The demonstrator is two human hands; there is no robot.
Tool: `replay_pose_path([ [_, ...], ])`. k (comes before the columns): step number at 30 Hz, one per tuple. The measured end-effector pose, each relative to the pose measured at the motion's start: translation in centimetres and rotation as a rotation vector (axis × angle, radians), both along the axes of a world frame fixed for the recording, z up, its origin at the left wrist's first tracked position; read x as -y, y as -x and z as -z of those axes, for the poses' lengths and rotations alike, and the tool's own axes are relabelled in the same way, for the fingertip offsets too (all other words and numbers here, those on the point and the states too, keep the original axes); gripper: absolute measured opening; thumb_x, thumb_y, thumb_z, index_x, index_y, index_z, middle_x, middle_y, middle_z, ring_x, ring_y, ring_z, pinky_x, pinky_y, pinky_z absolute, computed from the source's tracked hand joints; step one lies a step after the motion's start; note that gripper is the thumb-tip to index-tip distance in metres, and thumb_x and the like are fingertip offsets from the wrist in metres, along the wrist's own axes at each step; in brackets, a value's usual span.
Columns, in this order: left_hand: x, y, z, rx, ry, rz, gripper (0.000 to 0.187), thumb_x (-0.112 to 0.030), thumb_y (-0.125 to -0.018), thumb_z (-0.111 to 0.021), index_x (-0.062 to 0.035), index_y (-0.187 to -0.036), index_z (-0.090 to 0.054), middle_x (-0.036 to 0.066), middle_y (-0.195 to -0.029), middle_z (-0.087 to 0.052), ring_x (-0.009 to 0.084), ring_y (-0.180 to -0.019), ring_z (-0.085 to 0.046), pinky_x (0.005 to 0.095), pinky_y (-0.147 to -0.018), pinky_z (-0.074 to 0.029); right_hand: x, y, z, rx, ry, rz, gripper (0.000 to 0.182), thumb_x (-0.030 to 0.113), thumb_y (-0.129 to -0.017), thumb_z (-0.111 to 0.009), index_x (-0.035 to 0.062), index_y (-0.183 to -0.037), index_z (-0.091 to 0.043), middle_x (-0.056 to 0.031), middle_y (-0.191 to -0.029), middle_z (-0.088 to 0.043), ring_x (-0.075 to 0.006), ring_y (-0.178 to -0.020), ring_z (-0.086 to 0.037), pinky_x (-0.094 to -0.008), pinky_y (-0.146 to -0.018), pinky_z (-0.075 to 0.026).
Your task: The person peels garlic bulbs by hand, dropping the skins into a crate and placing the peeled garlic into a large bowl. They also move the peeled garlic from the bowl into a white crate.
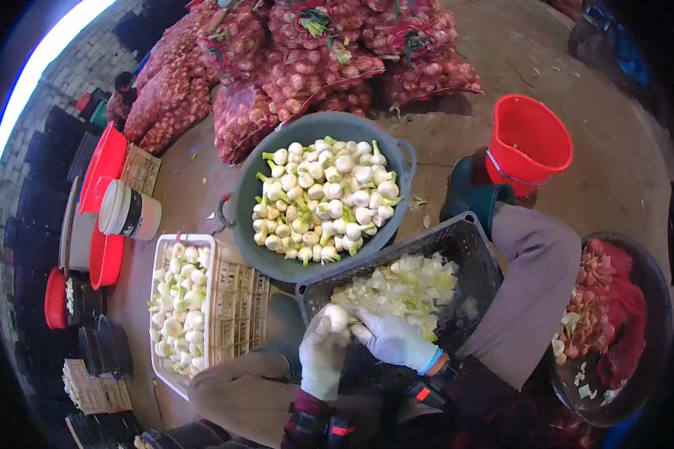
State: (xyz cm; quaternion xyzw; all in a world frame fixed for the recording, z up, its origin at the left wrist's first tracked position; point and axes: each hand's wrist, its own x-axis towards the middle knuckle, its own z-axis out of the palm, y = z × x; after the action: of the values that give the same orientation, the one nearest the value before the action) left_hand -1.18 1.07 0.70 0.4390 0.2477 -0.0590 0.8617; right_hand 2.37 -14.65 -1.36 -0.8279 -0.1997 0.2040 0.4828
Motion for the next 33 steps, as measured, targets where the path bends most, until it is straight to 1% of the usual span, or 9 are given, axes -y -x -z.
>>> replay_pose_path([
  [7,1.5,0.9,-0.2,-0.053,-0.094,-0.098,0.04,-0.026,-0.091,-0.059,0.002,-0.12,-0.055,0.008,-0.099,-0.064,0.0151,-0.077,-0.057,0.0254,-0.067,-0.045,-0.2,1.3,4.6,-0.187,-0.512,0.183,0.033,0.03,-0.101,-0.041,0.0088,-0.122,-0.055,-0.0071,-0.063,-0.058,-0.0224,-0.053,-0.055,-0.0331,-0.051,-0.045],
  [9,0.7,1.0,0.1,-0.029,-0.029,-0.043,0.039,-0.024,-0.091,-0.06,0.0026,-0.119,-0.055,0.008,-0.099,-0.064,0.0156,-0.076,-0.058,0.0254,-0.065,-0.047,2.3,-0.7,2.2,-0.942,-0.513,0.106,0.029,0.027,-0.102,-0.041,0.0091,-0.118,-0.058,-0.0001,-0.066,-0.052,-0.0117,-0.052,-0.048,-0.0237,-0.05,-0.041],
  [14,1.8,0.2,1.1,-0.067,0.072,0.014,0.041,-0.026,-0.092,-0.058,0.0035,-0.121,-0.054,0.01,-0.101,-0.064,0.018,-0.081,-0.06,0.0276,-0.069,-0.047,2.8,-1.3,1.6,-0.019,-0.254,0.059,0.032,0.032,-0.089,-0.059,0.0041,-0.103,-0.064,-0.0165,-0.088,-0.065,-0.035,-0.087,-0.062,-0.0439,-0.073,-0.048],
  [17,2.4,-0.4,0.0,-0.044,0.08,0.074,0.041,-0.027,-0.096,-0.055,0.0046,-0.122,-0.053,0.01,-0.101,-0.063,0.016,-0.081,-0.06,0.0254,-0.07,-0.046,3.0,-1.4,1.2,0.132,-0.084,0.082,0.028,0.032,-0.088,-0.063,0.0043,-0.091,-0.065,-0.0089,-0.087,-0.067,-0.0276,-0.078,-0.064,-0.0391,-0.068,-0.049],
  [19,2.4,-0.6,1.5,-0.08,-0.4,0.178,0.042,-0.022,-0.096,-0.054,0.007,-0.126,-0.049,0.011,-0.106,-0.063,0.0158,-0.088,-0.06,0.0264,-0.076,-0.048,3.0,-1.3,2.4,0.171,-0.075,0.073,0.028,0.031,-0.086,-0.065,0.0024,-0.087,-0.063,-0.0132,-0.089,-0.068,-0.0283,-0.077,-0.064,-0.0376,-0.067,-0.049],
  [21,2.7,-1.2,0.4,-0.046,-0.378,0.168,0.047,-0.016,-0.092,-0.059,0.0053,-0.132,-0.047,0.011,-0.115,-0.06,0.0168,-0.101,-0.058,0.029,-0.089,-0.047,3.4,-1.7,2.3,-0.481,-0.35,0.21,0.027,0.027,-0.087,-0.064,0.0006,-0.086,-0.062,-0.0173,-0.083,-0.066,-0.0312,-0.071,-0.062,-0.0383,-0.063,-0.047],
  [24,2.4,-1.6,-0.8,-0.045,-0.524,0.322,0.039,-0.017,-0.092,-0.06,0.0003,-0.127,-0.054,0.01,-0.118,-0.058,0.0174,-0.103,-0.057,0.0293,-0.091,-0.046,3.2,-1.7,2.6,-0.2,-0.224,0.285,0.022,0.021,-0.088,-0.063,-0.0005,-0.086,-0.062,-0.0179,-0.074,-0.063,-0.0285,-0.066,-0.062,-0.0377,-0.061,-0.048],
  [25,1.7,-1.6,0.8,0.255,-1.048,0.404,0.039,-0.018,-0.092,-0.061,0.0006,-0.126,-0.055,0.009,-0.117,-0.058,0.0174,-0.101,-0.058,0.0298,-0.088,-0.047,2.7,-1.4,2.8,-0.011,-0.126,0.329,0.021,0.02,-0.088,-0.063,-0.0004,-0.087,-0.062,-0.0171,-0.071,-0.063,-0.0269,-0.066,-0.062,-0.0376,-0.061,-0.048],
  [33,0.7,-1.0,3.3,-0.125,-0.257,0.154,0.039,-0.012,-0.084,-0.064,0.0093,-0.117,-0.057,0.01,-0.1,-0.066,0.0184,-0.086,-0.063,0.0301,-0.08,-0.05,-0.2,-1.1,4.4,-0.312,-0.322,0.49,0.019,0.017,-0.09,-0.059,-0.0019,-0.095,-0.06,-0.0189,-0.082,-0.063,-0.0265,-0.074,-0.06,-0.0354,-0.068,-0.047],
])
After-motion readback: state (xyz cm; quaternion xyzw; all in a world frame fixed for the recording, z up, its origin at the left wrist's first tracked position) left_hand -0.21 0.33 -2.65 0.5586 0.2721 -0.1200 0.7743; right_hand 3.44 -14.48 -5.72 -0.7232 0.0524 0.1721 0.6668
